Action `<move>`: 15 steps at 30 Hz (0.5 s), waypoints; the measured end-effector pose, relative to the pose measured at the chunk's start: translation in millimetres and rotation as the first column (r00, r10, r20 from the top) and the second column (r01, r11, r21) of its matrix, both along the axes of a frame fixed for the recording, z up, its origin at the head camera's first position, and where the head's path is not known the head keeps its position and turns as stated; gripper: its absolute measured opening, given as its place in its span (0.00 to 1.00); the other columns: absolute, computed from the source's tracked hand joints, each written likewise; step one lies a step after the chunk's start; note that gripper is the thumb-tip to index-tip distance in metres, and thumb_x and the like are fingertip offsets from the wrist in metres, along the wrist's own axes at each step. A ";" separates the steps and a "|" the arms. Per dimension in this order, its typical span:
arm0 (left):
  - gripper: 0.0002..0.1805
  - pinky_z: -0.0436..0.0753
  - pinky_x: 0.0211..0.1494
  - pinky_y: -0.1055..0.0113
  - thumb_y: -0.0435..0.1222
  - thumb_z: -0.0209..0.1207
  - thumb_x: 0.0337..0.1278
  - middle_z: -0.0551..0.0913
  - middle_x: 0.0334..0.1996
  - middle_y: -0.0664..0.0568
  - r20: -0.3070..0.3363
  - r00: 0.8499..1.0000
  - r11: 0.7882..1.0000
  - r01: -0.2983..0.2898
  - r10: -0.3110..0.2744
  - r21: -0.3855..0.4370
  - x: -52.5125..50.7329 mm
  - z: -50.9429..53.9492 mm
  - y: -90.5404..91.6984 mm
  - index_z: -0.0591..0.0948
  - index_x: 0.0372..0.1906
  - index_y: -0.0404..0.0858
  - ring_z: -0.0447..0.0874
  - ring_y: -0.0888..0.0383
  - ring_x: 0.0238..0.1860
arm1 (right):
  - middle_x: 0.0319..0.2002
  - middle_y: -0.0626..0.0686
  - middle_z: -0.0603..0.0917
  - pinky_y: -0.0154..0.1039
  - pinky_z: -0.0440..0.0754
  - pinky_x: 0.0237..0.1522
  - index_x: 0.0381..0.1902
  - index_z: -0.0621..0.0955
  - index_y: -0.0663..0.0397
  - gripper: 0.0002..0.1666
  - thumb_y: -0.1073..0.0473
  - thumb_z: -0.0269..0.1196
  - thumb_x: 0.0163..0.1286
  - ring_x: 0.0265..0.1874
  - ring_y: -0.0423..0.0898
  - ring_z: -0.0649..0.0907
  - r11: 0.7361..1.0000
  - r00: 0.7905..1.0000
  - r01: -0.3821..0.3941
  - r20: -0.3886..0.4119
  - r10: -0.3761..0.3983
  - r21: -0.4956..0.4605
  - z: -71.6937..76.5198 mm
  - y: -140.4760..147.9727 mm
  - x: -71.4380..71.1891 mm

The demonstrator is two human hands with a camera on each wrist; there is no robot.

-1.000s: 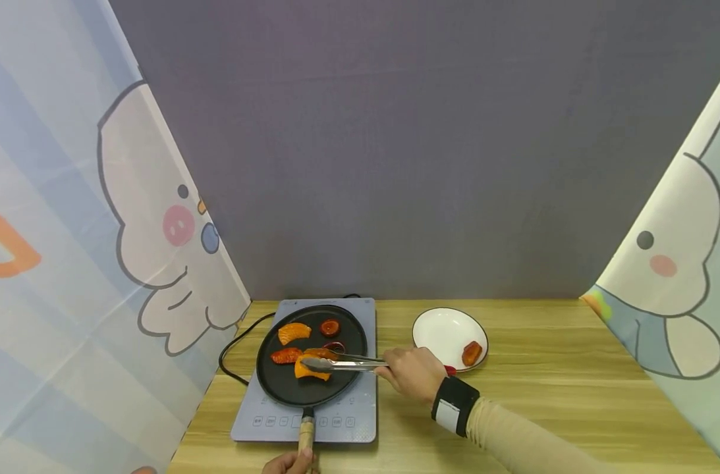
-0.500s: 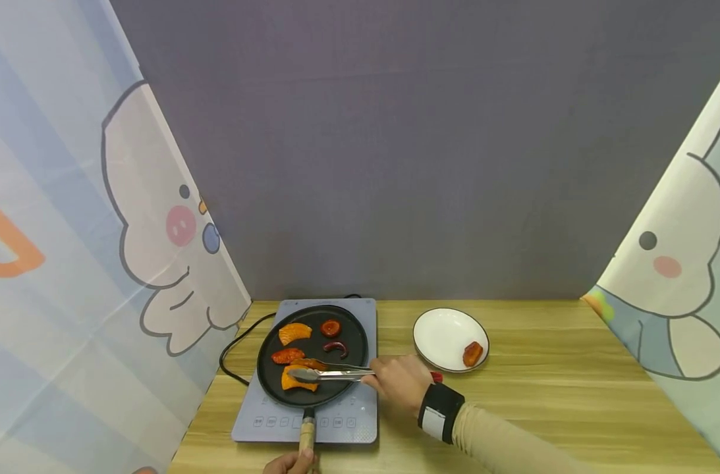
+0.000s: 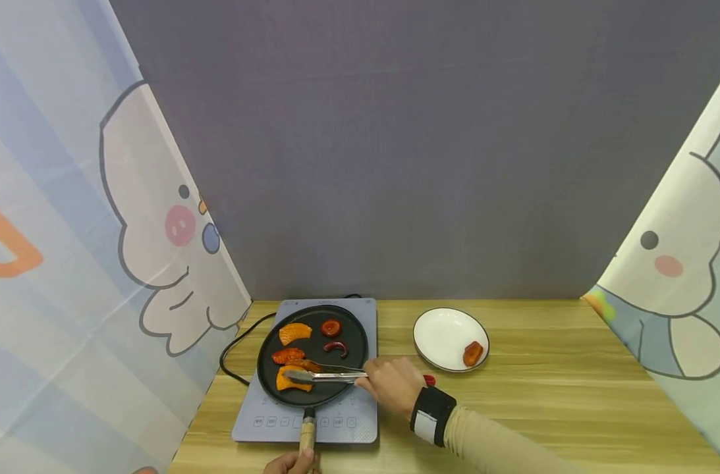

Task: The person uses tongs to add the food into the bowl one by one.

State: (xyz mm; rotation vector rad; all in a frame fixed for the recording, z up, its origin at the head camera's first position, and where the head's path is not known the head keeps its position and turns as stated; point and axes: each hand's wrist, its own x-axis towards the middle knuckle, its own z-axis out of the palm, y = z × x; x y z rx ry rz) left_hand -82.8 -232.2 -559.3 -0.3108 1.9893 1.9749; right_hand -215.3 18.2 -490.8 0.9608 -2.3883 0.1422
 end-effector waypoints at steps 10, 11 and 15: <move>0.34 0.78 0.23 0.65 0.60 0.62 0.49 0.82 0.23 0.48 -0.016 1.000 1.000 -0.008 0.008 0.005 -0.8 -3.2 0.3 0.81 0.35 0.29 0.77 0.60 0.20 | 0.15 0.42 0.74 0.37 0.61 0.10 0.22 0.75 0.45 0.22 0.37 0.59 0.66 0.12 0.39 0.74 0.999 1.000 0.009 -0.013 -0.008 0.034 -0.6 -6.9 2.1; 0.34 0.78 0.23 0.65 0.60 0.62 0.48 0.82 0.23 0.48 -0.012 1.000 1.000 -0.010 0.010 0.010 -1.1 -3.4 -0.1 0.81 0.35 0.29 0.77 0.60 0.20 | 0.16 0.42 0.74 0.37 0.61 0.10 0.22 0.75 0.45 0.22 0.37 0.59 0.66 0.12 0.39 0.74 0.999 1.000 0.011 -0.014 -0.010 0.037 -0.9 -7.3 2.4; 0.33 0.78 0.23 0.66 0.59 0.62 0.49 0.82 0.23 0.49 -0.013 1.000 1.000 -0.009 0.010 0.022 -1.1 -3.3 0.2 0.81 0.35 0.28 0.77 0.60 0.20 | 0.16 0.43 0.74 0.37 0.61 0.10 0.23 0.76 0.46 0.22 0.37 0.58 0.66 0.11 0.40 0.74 0.998 1.000 0.021 -0.010 -0.021 0.051 -2.1 -9.0 3.7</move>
